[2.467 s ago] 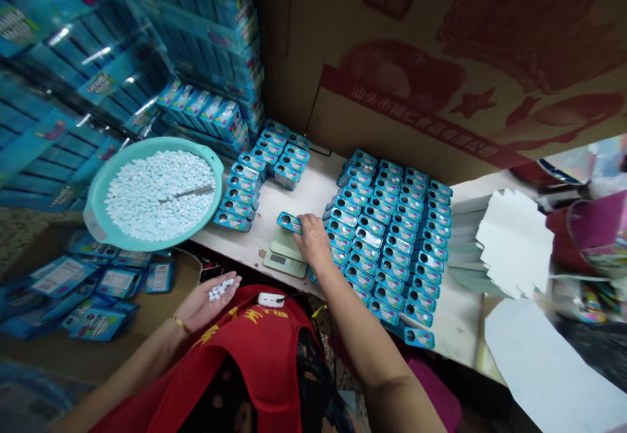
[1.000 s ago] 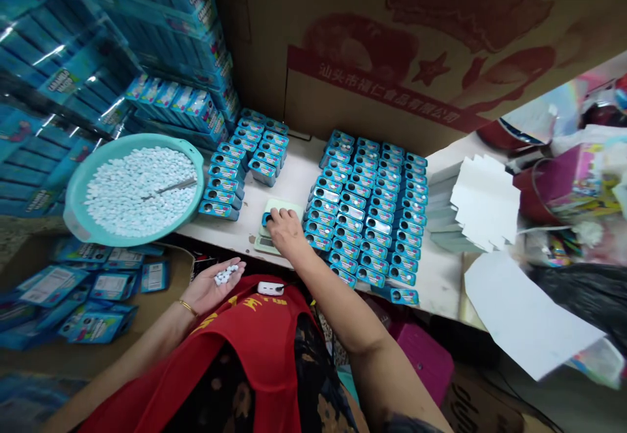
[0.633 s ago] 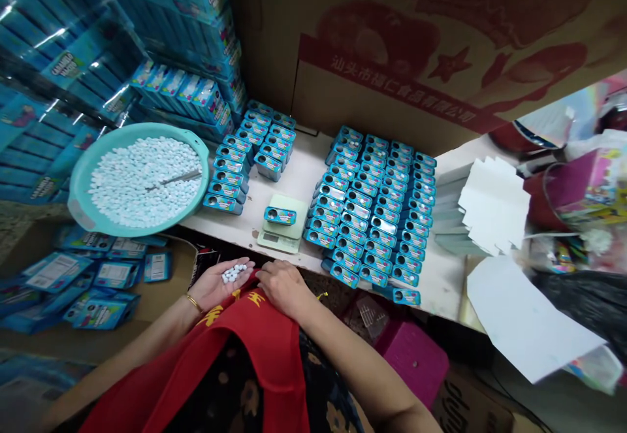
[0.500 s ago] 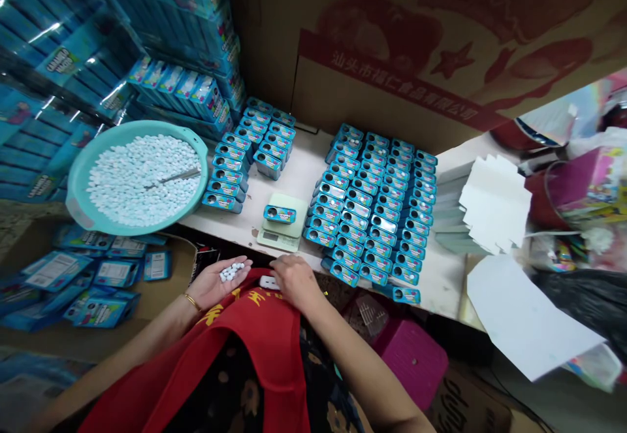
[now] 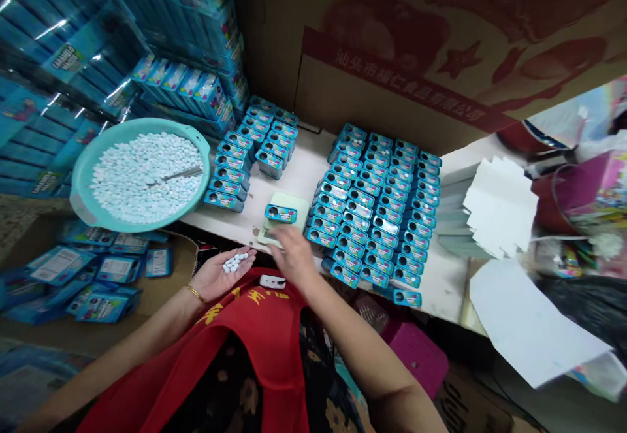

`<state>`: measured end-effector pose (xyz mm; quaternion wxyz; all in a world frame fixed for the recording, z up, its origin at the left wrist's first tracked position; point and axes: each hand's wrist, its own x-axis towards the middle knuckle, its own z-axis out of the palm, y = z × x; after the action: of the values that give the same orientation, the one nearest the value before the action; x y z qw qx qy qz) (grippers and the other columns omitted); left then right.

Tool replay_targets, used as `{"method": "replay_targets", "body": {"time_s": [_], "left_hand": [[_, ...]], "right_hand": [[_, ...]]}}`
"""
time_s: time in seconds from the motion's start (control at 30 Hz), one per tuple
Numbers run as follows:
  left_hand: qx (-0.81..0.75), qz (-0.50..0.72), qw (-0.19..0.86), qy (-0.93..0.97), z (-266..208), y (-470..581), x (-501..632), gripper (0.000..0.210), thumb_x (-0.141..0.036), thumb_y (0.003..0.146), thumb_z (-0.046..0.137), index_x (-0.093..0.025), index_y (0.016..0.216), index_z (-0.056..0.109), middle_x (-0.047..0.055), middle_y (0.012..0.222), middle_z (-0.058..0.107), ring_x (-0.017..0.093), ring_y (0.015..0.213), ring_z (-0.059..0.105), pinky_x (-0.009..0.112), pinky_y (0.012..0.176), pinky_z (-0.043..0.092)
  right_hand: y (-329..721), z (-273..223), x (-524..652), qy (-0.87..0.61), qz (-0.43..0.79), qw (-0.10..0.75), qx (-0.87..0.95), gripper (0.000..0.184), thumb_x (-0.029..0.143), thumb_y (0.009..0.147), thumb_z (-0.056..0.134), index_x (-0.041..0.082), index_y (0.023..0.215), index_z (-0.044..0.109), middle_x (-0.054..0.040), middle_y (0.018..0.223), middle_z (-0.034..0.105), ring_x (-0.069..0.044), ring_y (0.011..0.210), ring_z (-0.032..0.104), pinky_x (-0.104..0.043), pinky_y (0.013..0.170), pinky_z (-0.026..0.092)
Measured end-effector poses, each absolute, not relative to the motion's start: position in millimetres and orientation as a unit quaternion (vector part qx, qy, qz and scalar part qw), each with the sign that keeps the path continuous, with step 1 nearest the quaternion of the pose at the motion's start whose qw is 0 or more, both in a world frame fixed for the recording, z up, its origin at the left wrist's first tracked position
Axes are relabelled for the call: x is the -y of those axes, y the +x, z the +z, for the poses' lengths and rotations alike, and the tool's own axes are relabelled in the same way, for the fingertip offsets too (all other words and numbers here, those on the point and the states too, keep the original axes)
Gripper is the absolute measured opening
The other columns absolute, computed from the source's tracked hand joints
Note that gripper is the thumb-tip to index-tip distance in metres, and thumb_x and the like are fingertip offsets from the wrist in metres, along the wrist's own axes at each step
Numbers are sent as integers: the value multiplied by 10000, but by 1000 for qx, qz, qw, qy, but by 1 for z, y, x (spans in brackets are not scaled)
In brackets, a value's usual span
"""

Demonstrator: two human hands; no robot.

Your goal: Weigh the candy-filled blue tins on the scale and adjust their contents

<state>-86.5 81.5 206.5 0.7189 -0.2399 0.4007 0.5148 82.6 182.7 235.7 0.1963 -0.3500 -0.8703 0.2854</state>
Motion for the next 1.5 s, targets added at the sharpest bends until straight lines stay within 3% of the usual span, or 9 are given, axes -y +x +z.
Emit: {"method": "replay_targets", "body": {"time_s": [0.17, 0.27, 0.47, 0.73, 0.83, 0.93, 1.1, 1.37, 1.5], "left_hand": [[-383, 527, 715, -254, 211, -71, -96, 243, -200, 867, 387, -82, 818, 594, 73, 732, 641, 115, 654, 613, 217, 619, 506], [-368, 531, 720, -254, 214, -68, -102, 285, -258, 877, 371, -74, 888, 588, 86, 778, 638, 120, 719, 611, 217, 670, 497], [-365, 548, 720, -219, 221, -70, -114, 251, -194, 872, 368, -82, 823, 588, 60, 710, 625, 106, 634, 595, 227, 638, 499], [-359, 587, 698, -199, 228, -71, -140, 212, -99, 829, 407, -78, 738, 597, 59, 662, 622, 92, 614, 590, 205, 649, 503], [-364, 582, 707, -170, 230, -76, -150, 221, -112, 827, 403, -49, 829, 614, 117, 777, 649, 145, 755, 623, 258, 748, 504], [-387, 574, 705, -153, 227, -82, -152, 208, -124, 812, 433, -41, 870, 615, 168, 924, 644, 220, 948, 593, 323, 847, 474], [-392, 571, 701, -169, 219, -87, -141, 198, -123, 801, 457, -43, 898, 610, 170, 972, 638, 237, 1033, 552, 323, 888, 457], [-387, 572, 694, -204, 214, -96, -110, 205, -115, 803, 458, -53, 940, 598, 161, 974, 641, 238, 1035, 551, 323, 873, 479], [-405, 572, 675, -231, 208, -106, -93, 214, -103, 808, 443, -58, 958, 588, 163, 973, 641, 239, 1023, 560, 324, 841, 502]], "right_hand": [[51, 231, -145, -249, 235, 48, 938, 408, 182, 833, 444, 132, 1237, 414, -124, 1097, 521, -222, 975, 467, -368, 816, 447], [48, 231, -146, -237, 211, 30, 948, 418, 131, 830, 423, 99, 1245, 390, -120, 1073, 519, -224, 990, 445, -345, 821, 444], [51, 235, -170, -218, 215, 17, 952, 252, 141, 828, 455, 159, 1073, 512, -77, 965, 546, -186, 880, 478, -278, 696, 460], [52, 228, -203, -253, 300, 137, 909, 180, 139, 797, 480, 172, 956, 557, -58, 888, 579, -168, 858, 510, -295, 786, 430], [53, 227, -220, -292, 300, 184, 889, 177, 114, 773, 473, 173, 915, 561, -49, 847, 576, -158, 811, 517, -288, 775, 427], [53, 223, -237, -336, 267, 171, 887, 172, 115, 763, 475, 161, 895, 575, -64, 847, 573, -170, 809, 515, -294, 768, 426], [48, 217, -247, -338, 247, 119, 900, 193, 119, 775, 471, 151, 911, 604, -93, 885, 580, -196, 856, 519, -320, 791, 424], [55, 213, -241, -387, 401, 270, 785, 198, 134, 772, 456, 202, 848, 626, -31, 849, 605, -144, 834, 567, -283, 779, 456], [71, 213, -238, -470, 497, 325, 653, 148, 213, 751, 492, 196, 812, 626, -15, 835, 599, -128, 705, 595, -279, 675, 497]]}}
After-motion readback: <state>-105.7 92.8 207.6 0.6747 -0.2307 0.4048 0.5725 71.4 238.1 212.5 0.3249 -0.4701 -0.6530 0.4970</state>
